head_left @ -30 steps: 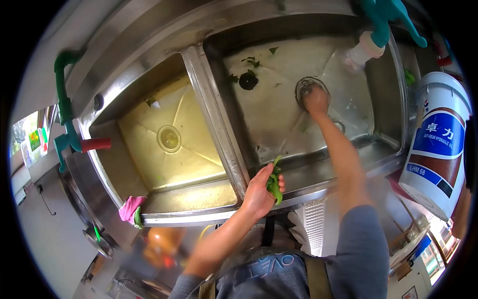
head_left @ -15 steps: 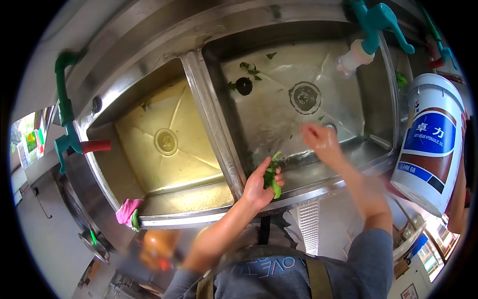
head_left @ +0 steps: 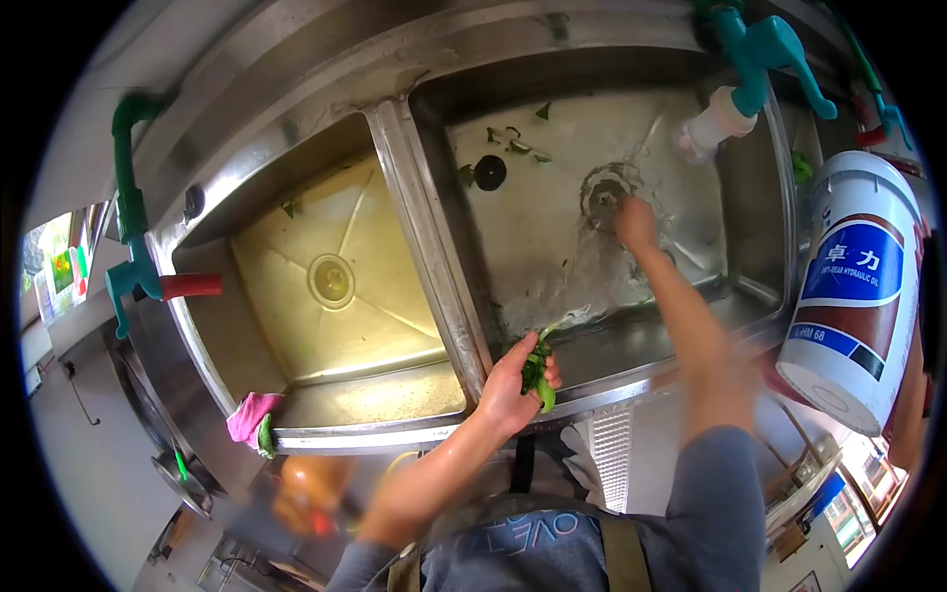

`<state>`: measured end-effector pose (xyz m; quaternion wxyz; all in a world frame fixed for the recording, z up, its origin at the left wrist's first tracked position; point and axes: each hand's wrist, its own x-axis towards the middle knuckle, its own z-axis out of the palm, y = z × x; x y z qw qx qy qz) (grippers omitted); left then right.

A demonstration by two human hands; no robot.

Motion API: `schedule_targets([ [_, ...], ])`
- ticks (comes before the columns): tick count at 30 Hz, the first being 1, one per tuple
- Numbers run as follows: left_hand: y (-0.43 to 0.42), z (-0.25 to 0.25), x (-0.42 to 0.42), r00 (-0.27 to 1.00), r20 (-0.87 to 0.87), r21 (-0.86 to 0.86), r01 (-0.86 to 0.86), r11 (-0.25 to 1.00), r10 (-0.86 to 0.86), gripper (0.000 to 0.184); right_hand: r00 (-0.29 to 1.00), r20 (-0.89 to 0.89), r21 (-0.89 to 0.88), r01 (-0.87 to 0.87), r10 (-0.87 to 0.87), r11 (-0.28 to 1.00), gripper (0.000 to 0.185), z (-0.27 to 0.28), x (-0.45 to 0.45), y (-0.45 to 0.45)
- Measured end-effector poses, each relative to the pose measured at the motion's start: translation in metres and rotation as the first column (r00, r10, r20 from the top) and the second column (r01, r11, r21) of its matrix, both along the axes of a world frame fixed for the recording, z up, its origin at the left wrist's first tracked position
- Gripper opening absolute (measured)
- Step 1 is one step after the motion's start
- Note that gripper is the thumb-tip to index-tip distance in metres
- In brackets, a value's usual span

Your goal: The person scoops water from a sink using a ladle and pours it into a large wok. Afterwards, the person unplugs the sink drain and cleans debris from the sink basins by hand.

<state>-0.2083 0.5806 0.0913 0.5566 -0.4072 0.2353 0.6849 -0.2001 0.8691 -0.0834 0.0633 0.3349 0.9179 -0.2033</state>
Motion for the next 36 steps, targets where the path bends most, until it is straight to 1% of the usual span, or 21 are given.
schedule_targets([
  [1, 0.000, 0.000, 0.001, 1.000, 0.003, 0.003, 0.000, 1.000, 0.000, 0.021, 0.999, -0.012, 0.056, -0.032, 0.033, 0.998, 0.015, -0.014, -0.001, 0.004],
  [4, 0.000, 0.001, 0.004, 1.000, 0.004, -0.009, -0.001, 1.000, 0.001, 0.020, 0.989, -0.146, 0.291, 0.039, 0.003, 0.956, 0.015, -0.053, -0.009, -0.002],
  [7, -0.003, 0.001, 0.005, 1.000, 0.005, -0.008, -0.005, 1.000, 0.005, 0.020, 0.979, -0.200, 0.175, -0.003, 0.039, 0.985, 0.019, -0.050, -0.016, 0.006],
  [10, -0.004, 0.000, 0.006, 1.000, -0.001, -0.017, -0.007, 1.000, 0.007, 0.020, 0.895, -0.399, -0.076, 0.185, -0.200, 0.980, 0.022, 0.005, -0.055, -0.010],
  [12, -0.003, -0.001, 0.009, 1.000, -0.011, -0.018, 0.008, 1.000, -0.008, 0.021, 0.844, -0.430, -0.237, 0.237, -0.321, 0.942, 0.025, 0.018, -0.087, -0.016],
  [13, -0.002, -0.002, 0.011, 1.000, -0.018, 0.002, 0.015, 1.000, -0.015, 0.021, 0.843, -0.405, -0.291, 0.247, -0.353, 0.924, 0.028, 0.028, -0.105, -0.024],
  [14, -0.002, -0.004, 0.013, 0.999, -0.023, 0.017, 0.027, 0.999, -0.027, 0.022, 0.849, -0.456, -0.237, 0.174, -0.267, 0.956, 0.033, 0.039, -0.124, -0.033],
  [16, -0.002, -0.002, 0.016, 0.998, -0.020, 0.009, 0.053, 0.999, -0.053, 0.022, 0.716, -0.682, -0.102, 0.109, -0.149, 0.989, 0.027, 0.018, -0.151, -0.052],
  [19, -0.005, 0.004, 0.015, 0.998, -0.007, -0.030, 0.059, 0.998, -0.059, 0.023, 0.887, -0.452, -0.095, -0.153, 0.094, 0.984, 0.019, 0.005, -0.164, -0.069],
  [20, -0.007, 0.003, 0.015, 0.999, -0.006, -0.025, 0.052, 0.998, -0.053, 0.024, 0.862, -0.497, -0.139, -0.191, 0.099, 0.972, 0.016, 0.016, -0.161, -0.077],
  [22, -0.009, 0.005, 0.015, 0.999, 0.006, -0.036, 0.041, 0.999, -0.040, 0.024, 0.807, -0.582, -0.194, -0.263, 0.105, 0.945, 0.010, 0.070, -0.144, -0.091],
  [24, -0.007, 0.008, 0.011, 0.999, 0.028, -0.064, 0.028, 0.998, -0.026, 0.025, 0.807, -0.584, -0.284, -0.303, 0.086, 0.910, 0.011, 0.119, -0.113, -0.112],
  [25, -0.005, 0.010, 0.010, 1.000, 0.010, -0.096, -0.008, 0.995, 0.009, 0.027, 0.780, -0.598, -0.218, -0.379, 0.183, 0.899, 0.012, 0.143, -0.094, -0.125],
  [26, -0.004, 0.015, 0.008, 0.997, 0.035, -0.140, -0.056, 0.989, 0.062, 0.029, 0.737, -0.619, -0.228, -0.498, 0.270, 0.837, 0.014, 0.166, -0.071, -0.136],
  [27, -0.011, 0.006, 0.007, 0.997, 0.005, -0.079, -0.080, 0.994, 0.081, 0.031, 0.756, -0.563, -0.268, -0.550, 0.334, 0.791, 0.014, 0.186, -0.049, -0.151],
  [28, -0.014, -0.004, 0.006, 0.995, -0.020, -0.013, -0.098, 0.995, 0.098, 0.033, 0.654, -0.583, -0.131, -0.662, 0.483, 0.738, 0.016, 0.207, -0.024, -0.161],
  [30, 0.000, 0.034, -0.006, 0.999, -0.034, -0.190, -0.044, 0.981, 0.038, 0.035, 0.668, -0.465, -0.103, -0.693, 0.581, 0.714, 0.019, 0.227, 0.016, -0.186],
  [32, -0.010, 0.026, -0.014, 0.986, -0.134, 0.108, -0.082, 0.991, 0.096, 0.037, 0.729, -0.556, -0.199, -0.584, 0.400, 0.787, 0.018, 0.242, 0.040, -0.204],
  [33, -0.014, 0.025, -0.020, 0.986, -0.164, 0.183, -0.005, 0.983, 0.035, 0.038, 0.746, -0.506, -0.180, -0.581, 0.432, 0.794, 0.019, 0.237, 0.047, -0.214],
  [34, -0.019, 0.023, -0.022, 0.994, -0.104, 0.226, -0.012, 0.974, 0.036, 0.034, 0.750, -0.569, -0.157, -0.503, 0.338, 0.850, 0.019, 0.235, 0.054, -0.227],
  [36, -0.023, 0.037, -0.021, 0.978, -0.208, 0.072, 0.049, 0.996, -0.033, 0.030, 0.713, -0.683, -0.119, -0.325, 0.160, 0.938, 0.020, 0.243, 0.061, -0.247],
])
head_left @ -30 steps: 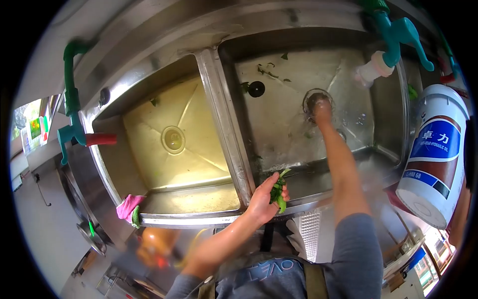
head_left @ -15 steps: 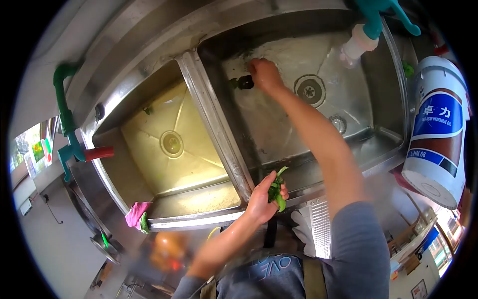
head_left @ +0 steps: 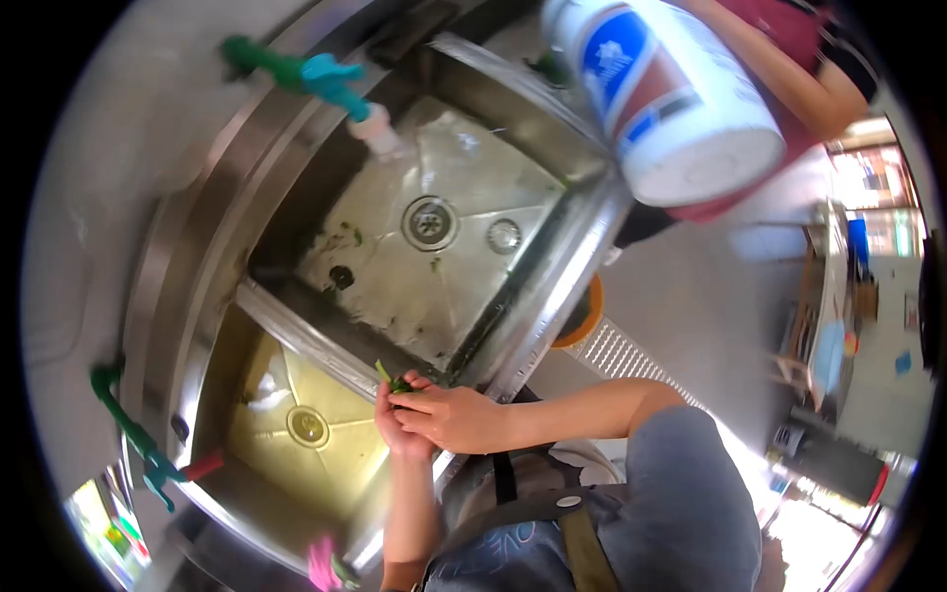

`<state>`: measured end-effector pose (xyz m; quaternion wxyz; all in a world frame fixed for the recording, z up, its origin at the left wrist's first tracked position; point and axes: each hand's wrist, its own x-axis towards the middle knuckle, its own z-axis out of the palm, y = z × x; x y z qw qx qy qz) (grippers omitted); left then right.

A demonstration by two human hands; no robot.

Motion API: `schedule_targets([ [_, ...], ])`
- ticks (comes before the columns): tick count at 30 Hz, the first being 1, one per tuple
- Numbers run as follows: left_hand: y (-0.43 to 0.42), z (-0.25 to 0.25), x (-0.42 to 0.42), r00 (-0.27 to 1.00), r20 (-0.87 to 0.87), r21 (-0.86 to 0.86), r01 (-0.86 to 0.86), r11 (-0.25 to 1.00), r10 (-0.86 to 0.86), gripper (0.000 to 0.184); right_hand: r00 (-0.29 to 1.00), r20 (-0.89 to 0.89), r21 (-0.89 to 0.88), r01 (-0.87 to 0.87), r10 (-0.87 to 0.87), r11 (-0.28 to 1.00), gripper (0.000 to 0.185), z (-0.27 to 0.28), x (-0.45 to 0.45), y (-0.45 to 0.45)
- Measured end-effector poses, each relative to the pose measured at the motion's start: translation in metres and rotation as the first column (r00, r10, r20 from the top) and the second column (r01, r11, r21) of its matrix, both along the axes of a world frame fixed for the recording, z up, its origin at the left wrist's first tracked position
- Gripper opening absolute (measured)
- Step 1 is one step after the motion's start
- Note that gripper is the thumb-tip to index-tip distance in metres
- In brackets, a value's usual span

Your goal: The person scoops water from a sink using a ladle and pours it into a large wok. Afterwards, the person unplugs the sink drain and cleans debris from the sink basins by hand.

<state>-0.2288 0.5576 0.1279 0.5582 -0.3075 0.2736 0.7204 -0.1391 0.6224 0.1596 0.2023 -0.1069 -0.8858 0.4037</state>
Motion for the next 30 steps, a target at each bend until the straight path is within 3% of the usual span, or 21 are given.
schedule_targets([
  [1, -0.013, -0.003, -0.010, 0.980, 0.186, 0.156, 0.048, 0.987, -0.077, 0.029, 0.998, 0.004, 0.023, 0.070, -0.070, 0.997, 0.024, 0.008, 0.001, -0.009],
  [5, -0.050, -0.017, -0.012, 0.995, 0.075, 0.208, 0.050, 0.977, -0.066, 0.030, 0.942, -0.201, -0.002, 0.276, -0.270, 0.961, 0.028, 0.017, 0.005, -0.066],
  [9, -0.085, 0.012, -0.016, 0.970, -0.081, 0.139, 0.239, 0.961, -0.230, 0.031, 0.906, -0.019, 0.001, 0.423, -0.422, 0.906, 0.024, 0.009, -0.002, -0.134],
  [13, -0.114, 0.039, -0.011, 0.913, -0.183, 0.094, 0.384, 0.918, -0.364, 0.032, 0.798, -0.080, 0.376, 0.579, -0.597, 0.724, 0.022, 0.025, -0.004, -0.173],
  [16, -0.126, 0.056, 0.012, 0.865, -0.222, 0.073, 0.474, 0.877, -0.450, 0.032, 0.848, -0.142, -0.071, 0.505, -0.510, 0.860, 0.023, 0.031, 0.026, -0.186],
  [17, -0.128, 0.057, 0.025, 0.845, -0.231, 0.075, 0.510, 0.857, -0.483, 0.033, 0.767, -0.137, -0.116, 0.615, -0.626, 0.780, 0.025, 0.042, 0.041, -0.191],
  [19, -0.128, 0.053, 0.049, 0.801, -0.290, 0.110, 0.571, 0.814, -0.523, 0.033, 0.730, -0.134, -0.123, 0.659, -0.670, 0.742, 0.026, 0.042, 0.078, -0.199],
  [20, -0.128, 0.035, 0.053, 0.798, -0.184, 0.146, 0.599, 0.787, -0.573, 0.031, 0.715, -0.132, -0.131, 0.674, -0.687, 0.727, 0.027, 0.040, 0.097, -0.205],
  [22, -0.131, 0.055, 0.110, 0.695, -0.288, 0.124, 0.709, 0.694, -0.659, 0.031, 0.617, -0.207, 0.022, 0.779, -0.760, 0.626, 0.027, 0.040, 0.141, -0.220],
  [23, -0.132, 0.061, 0.140, 0.640, -0.313, 0.048, 0.749, 0.661, -0.702, 0.029, 0.534, -0.188, 0.007, 0.840, -0.825, 0.542, 0.026, 0.035, 0.161, -0.229],
  [24, -0.132, 0.059, 0.164, 0.586, -0.194, 0.101, 0.810, 0.578, -0.787, 0.025, 0.445, -0.164, -0.008, 0.892, -0.881, 0.452, 0.025, 0.032, 0.181, -0.239],
  [26, -0.140, 0.015, 0.212, 0.398, 0.028, 0.257, 0.884, 0.391, -0.917, 0.025, 0.406, -0.058, -0.055, 0.911, -0.912, 0.409, 0.022, 0.044, 0.230, -0.258],
  [29, -0.171, 0.017, 0.315, 0.202, 0.086, 0.231, 0.948, 0.217, -0.976, 0.021, 0.272, 0.000, -0.016, 0.962, -0.962, 0.272, 0.022, 0.049, 0.304, -0.293],
  [30, -0.186, -0.012, 0.347, 0.181, 0.082, 0.242, 0.950, 0.195, -0.980, 0.018, 0.196, -0.015, 0.026, 0.980, -0.980, 0.196, 0.024, 0.046, 0.328, -0.306],
])
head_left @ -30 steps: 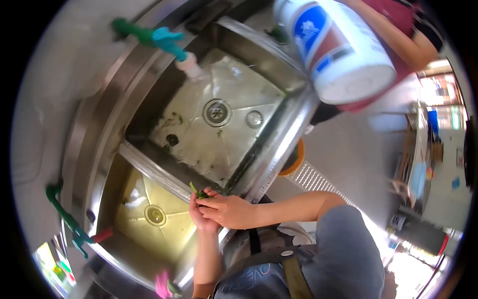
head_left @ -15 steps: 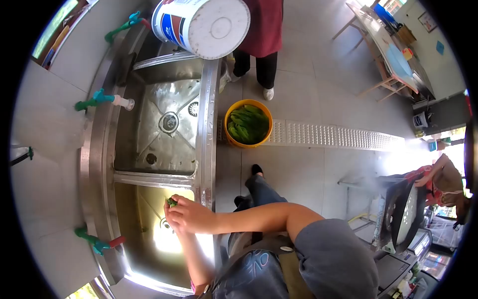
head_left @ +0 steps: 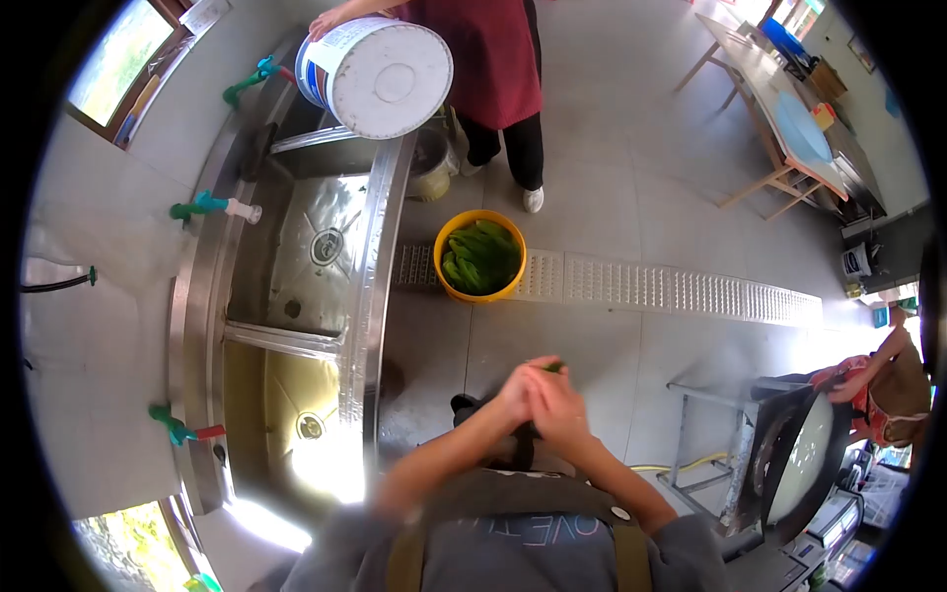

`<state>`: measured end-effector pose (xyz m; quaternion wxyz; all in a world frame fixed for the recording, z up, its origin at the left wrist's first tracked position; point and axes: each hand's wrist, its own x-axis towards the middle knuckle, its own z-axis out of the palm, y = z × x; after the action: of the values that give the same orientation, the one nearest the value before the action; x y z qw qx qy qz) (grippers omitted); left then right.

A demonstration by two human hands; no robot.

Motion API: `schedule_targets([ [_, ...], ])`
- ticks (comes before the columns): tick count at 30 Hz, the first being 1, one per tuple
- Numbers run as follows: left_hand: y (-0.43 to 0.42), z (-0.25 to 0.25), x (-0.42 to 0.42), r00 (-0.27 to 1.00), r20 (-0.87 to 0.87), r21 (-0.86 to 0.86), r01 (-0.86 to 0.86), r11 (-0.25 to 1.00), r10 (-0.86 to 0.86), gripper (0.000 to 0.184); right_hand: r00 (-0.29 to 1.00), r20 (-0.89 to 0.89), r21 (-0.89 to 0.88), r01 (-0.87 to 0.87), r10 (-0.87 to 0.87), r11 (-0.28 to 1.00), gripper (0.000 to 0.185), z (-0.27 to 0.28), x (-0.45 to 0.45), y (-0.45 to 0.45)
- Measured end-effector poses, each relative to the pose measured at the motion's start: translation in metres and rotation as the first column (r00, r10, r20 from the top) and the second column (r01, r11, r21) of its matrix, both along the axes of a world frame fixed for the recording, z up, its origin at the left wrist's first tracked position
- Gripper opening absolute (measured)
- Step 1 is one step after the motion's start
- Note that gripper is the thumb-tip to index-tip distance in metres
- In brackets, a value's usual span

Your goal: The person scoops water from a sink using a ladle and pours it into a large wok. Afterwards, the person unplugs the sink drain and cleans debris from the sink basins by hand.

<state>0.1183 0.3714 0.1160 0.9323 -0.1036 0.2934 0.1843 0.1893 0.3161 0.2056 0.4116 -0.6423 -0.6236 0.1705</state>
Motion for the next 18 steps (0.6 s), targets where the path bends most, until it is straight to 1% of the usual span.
schedule_targets([
  [1, -0.005, 0.002, 0.026, 0.987, 0.073, 0.015, 0.145, 0.989, -0.146, 0.015, 0.996, 0.009, 0.026, 0.089, -0.089, 0.996, 0.022, 0.000, 0.023, -0.012],
  [2, -0.015, -0.005, 0.055, 0.977, 0.105, -0.028, 0.187, 0.982, -0.183, 0.014, 0.985, 0.018, 0.054, 0.172, -0.173, 0.984, 0.020, 0.001, 0.048, -0.022],
  [3, -0.023, -0.014, 0.084, 0.968, 0.140, -0.064, 0.221, 0.973, -0.210, 0.013, 0.966, 0.015, 0.017, 0.257, -0.257, 0.966, 0.018, 0.006, 0.071, -0.032],
  [4, -0.025, -0.012, 0.109, 0.959, 0.151, -0.018, 0.246, 0.969, -0.241, 0.013, 0.943, 0.013, -0.020, 0.333, -0.333, 0.943, 0.016, 0.011, 0.092, -0.039],
  [5, -0.029, -0.011, 0.131, 0.948, 0.158, 0.021, 0.276, 0.961, -0.276, 0.013, 0.939, 0.045, -0.006, 0.342, -0.341, 0.940, 0.015, 0.013, 0.114, -0.041],
  [6, -0.036, -0.022, 0.157, 0.940, 0.192, 0.017, 0.284, 0.959, -0.282, 0.013, 0.930, 0.079, 0.005, 0.359, -0.358, 0.933, 0.014, 0.014, 0.134, -0.044],
  [7, -0.044, -0.032, 0.180, 0.929, 0.232, 0.009, 0.295, 0.955, -0.289, 0.013, 0.934, 0.086, -0.070, 0.353, -0.347, 0.933, 0.018, 0.012, 0.151, -0.049],
  [10, -0.035, -0.007, 0.220, 0.854, 0.369, -0.019, 0.402, 0.916, -0.367, 0.013, 0.877, -0.161, -0.302, 0.394, -0.453, 0.868, 0.025, 0.030, 0.169, -0.033],
  [11, -0.031, -0.005, 0.231, 0.863, 0.315, -0.065, 0.435, 0.898, -0.396, 0.015, 0.890, -0.122, -0.334, 0.379, -0.439, 0.863, 0.028, 0.017, 0.179, -0.032],
  [14, -0.012, -0.006, 0.240, 0.927, 0.292, -0.137, 0.283, 0.949, -0.235, 0.016, 0.849, 0.069, -0.115, 0.529, -0.525, 0.841, 0.026, 0.000, 0.196, -0.012],
  [15, -0.004, -0.015, 0.241, 0.941, 0.250, -0.188, 0.277, 0.942, -0.227, 0.017, 0.825, 0.007, -0.181, 0.557, -0.565, 0.810, 0.026, -0.001, 0.200, -0.006],
  [17, 0.022, -0.049, 0.235, 0.963, 0.163, -0.280, 0.254, 0.926, -0.215, 0.017, 0.757, -0.110, -0.309, 0.590, -0.644, 0.746, 0.025, -0.004, 0.206, 0.005],
  [18, 0.041, -0.067, 0.231, 0.964, 0.189, -0.244, 0.230, 0.942, -0.186, 0.017, 0.740, -0.148, -0.366, 0.575, -0.656, 0.731, 0.024, -0.009, 0.209, 0.015],
])
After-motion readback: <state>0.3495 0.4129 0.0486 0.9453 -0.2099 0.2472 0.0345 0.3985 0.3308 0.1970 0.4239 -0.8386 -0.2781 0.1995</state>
